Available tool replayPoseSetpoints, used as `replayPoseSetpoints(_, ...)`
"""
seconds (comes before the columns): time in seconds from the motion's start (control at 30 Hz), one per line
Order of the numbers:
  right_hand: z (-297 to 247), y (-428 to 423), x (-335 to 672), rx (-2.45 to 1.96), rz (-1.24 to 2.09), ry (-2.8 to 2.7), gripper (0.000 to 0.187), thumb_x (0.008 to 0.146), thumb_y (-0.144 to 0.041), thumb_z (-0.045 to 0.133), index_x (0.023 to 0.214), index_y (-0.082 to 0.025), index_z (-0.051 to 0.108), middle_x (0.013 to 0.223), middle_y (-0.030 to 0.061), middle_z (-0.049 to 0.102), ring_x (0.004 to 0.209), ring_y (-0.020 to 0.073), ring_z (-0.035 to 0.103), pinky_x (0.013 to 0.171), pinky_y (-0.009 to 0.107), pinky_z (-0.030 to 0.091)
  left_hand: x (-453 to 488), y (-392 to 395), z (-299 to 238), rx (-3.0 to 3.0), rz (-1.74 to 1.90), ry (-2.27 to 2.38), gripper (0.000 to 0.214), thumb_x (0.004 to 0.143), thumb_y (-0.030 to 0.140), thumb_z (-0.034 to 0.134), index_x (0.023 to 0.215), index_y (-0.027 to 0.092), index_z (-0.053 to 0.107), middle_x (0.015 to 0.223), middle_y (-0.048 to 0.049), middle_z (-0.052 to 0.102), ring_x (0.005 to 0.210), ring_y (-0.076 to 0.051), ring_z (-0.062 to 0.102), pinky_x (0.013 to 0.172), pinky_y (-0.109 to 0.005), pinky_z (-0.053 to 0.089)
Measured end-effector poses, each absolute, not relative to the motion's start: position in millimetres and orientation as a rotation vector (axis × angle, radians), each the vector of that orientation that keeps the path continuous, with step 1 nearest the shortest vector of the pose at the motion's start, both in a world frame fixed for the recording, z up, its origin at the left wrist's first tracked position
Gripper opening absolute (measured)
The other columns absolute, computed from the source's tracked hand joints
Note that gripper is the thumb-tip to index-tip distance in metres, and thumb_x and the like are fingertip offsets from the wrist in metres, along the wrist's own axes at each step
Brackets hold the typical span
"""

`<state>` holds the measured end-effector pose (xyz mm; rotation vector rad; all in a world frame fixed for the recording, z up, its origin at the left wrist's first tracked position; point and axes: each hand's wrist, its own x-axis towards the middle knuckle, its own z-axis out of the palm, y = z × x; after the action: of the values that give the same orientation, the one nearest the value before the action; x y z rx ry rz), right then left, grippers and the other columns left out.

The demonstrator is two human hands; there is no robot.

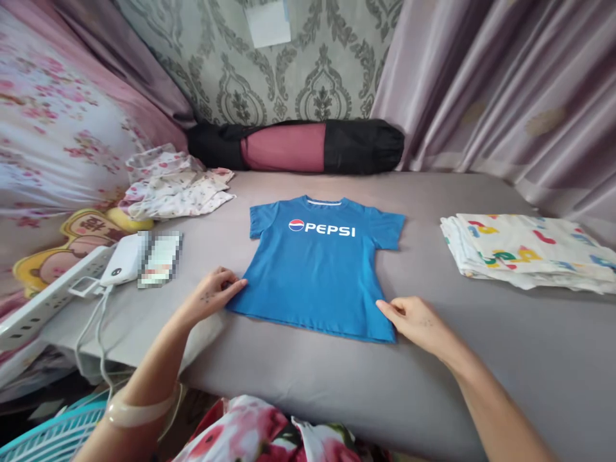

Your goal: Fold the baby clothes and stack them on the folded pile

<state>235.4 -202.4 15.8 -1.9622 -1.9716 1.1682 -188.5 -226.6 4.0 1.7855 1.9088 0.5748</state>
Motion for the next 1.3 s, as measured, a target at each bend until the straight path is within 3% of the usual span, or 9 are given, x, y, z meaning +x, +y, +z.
replayPoseSetpoints(0.13, 19.7, -214.4, 230.7, -1.968, 1.163, -2.025, 0.058, 0.066, -0.079, 0.037, 0.049, -0.025, 0.022, 0.050, -0.0020, 0.028, 0.049, 0.0145, 0.028, 0.051, 0.030, 0.021, -179.1, -242.5, 0.9, 1.741, 0.614, 1.989, 0.039, 0.079, 0.059, 0.054, 0.059, 0.025, 0.055, 0.079, -0.0084, 0.059, 0.079, -0.025, 0.057, 0.077, -0.040, 0.046)
replayPoseSetpoints(0.33, 9.7, -219.0, 238.2, -1.903, 1.140, -2.067, 0.056, 0.069, -0.074, 0.043, 0.050, -0.025, 0.022, 0.049, -0.0032, 0.025, 0.048, 0.0138, 0.025, 0.050, 0.029, 0.018, -176.0, -251.1, -0.6, 1.713, 0.621, 1.956, 0.040, 0.075, 0.059, 0.057, 0.054, 0.027, 0.050, 0.073, -0.0070, 0.055, 0.082, -0.027, 0.055, 0.071, -0.038, 0.045)
replayPoseSetpoints(0.63, 11.8, -219.3, 241.6, -1.879, 1.020, -2.098, 0.047, 0.077, -0.060, 0.046, 0.053, -0.023, 0.031, 0.051, -0.0065, 0.025, 0.051, 0.0092, 0.027, 0.049, 0.026, 0.018, -184.2, -251.3, 4.7, 1.512, 0.537, 1.981, 0.052, 0.072, 0.071, 0.053, 0.059, 0.020, 0.048, 0.050, 0.0044, 0.043, 0.052, -0.013, 0.042, 0.053, -0.025, 0.031)
replayPoseSetpoints(0.77, 11.6, -222.2, 243.1, -1.913, 0.978, -2.177, 0.043, 0.080, -0.051, 0.048, 0.052, -0.021, 0.034, 0.050, -0.0071, 0.024, 0.050, 0.0082, 0.025, 0.048, 0.025, 0.017, -187.5, -250.5, 2.7, 1.452, 0.561, 1.935, 0.054, 0.065, 0.073, 0.060, 0.062, 0.020, 0.051, 0.049, 0.0050, 0.046, 0.050, -0.011, 0.041, 0.050, -0.024, 0.029)
replayPoseSetpoints(0.87, 19.6, -216.4, 247.1, -1.886, 0.997, -2.293, 0.046, 0.081, -0.051, 0.050, 0.049, -0.020, 0.040, 0.046, -0.0070, 0.027, 0.047, 0.0081, 0.026, 0.048, 0.026, 0.017, -182.9, -245.8, 12.6, 1.344, 0.617, 1.926, 0.056, 0.060, 0.073, 0.067, 0.072, 0.019, 0.057, 0.055, 0.0035, 0.054, 0.054, -0.013, 0.047, 0.051, -0.023, 0.033)
replayPoseSetpoints(0.97, 30.3, -195.4, 251.7, -1.882, 0.986, -2.298, 0.048, 0.084, -0.055, 0.049, 0.052, -0.019, 0.053, 0.045, -0.0043, 0.042, 0.045, 0.0098, 0.037, 0.048, 0.026, 0.024, -175.8, -233.5, 26.8, 1.151, 0.684, 1.879, 0.068, 0.055, 0.074, 0.071, 0.092, 0.017, 0.062, 0.066, 0.0002, 0.063, 0.062, -0.015, 0.054, 0.057, -0.024, 0.041)
replayPoseSetpoints(1.1, 30.1, -151.8, 249.8, -1.947, 0.408, -2.084, 0.024, 0.087, -0.034, 0.051, 0.082, -0.019, 0.068, 0.077, 0.0030, 0.068, 0.071, 0.0165, 0.060, 0.063, 0.025, 0.039, -169.7, -202.8, 31.4, 0.954, 0.770, 1.763, 0.078, 0.047, 0.067, 0.080, 0.101, 0.014, 0.060, 0.066, 0.0012, 0.061, 0.059, -0.012, 0.055, 0.057, -0.024, 0.044)
replayPoseSetpoints(1.2, 19.4, -125.7, 243.7, -1.872, 0.145, -2.135, 0.025, 0.085, -0.019, 0.051, 0.106, -0.019, 0.065, 0.111, 0.0085, 0.066, 0.091, 0.0192, 0.062, 0.075, 0.026, 0.042, -168.1, -174.7, 22.4, 0.890, 0.818, 1.727, 0.067, 0.049, 0.056, 0.083, 0.096, 0.013, 0.061, 0.061, 0.0052, 0.055, 0.055, -0.008, 0.051, 0.054, -0.020, 0.042)
replayPoseSetpoints(1.3, 11.1, -113.3, 239.3, -1.831, 0.054, -2.271, 0.033, 0.087, -0.011, 0.044, 0.113, -0.020, 0.062, 0.122, 0.0097, 0.060, 0.097, 0.0209, 0.061, 0.077, 0.029, 0.042, -167.4, -150.0, 13.4, 0.842, 0.877, 1.665, 0.052, 0.053, 0.044, 0.083, 0.088, 0.013, 0.061, 0.058, 0.0062, 0.053, 0.050, -0.006, 0.048, 0.050, -0.018, 0.039)
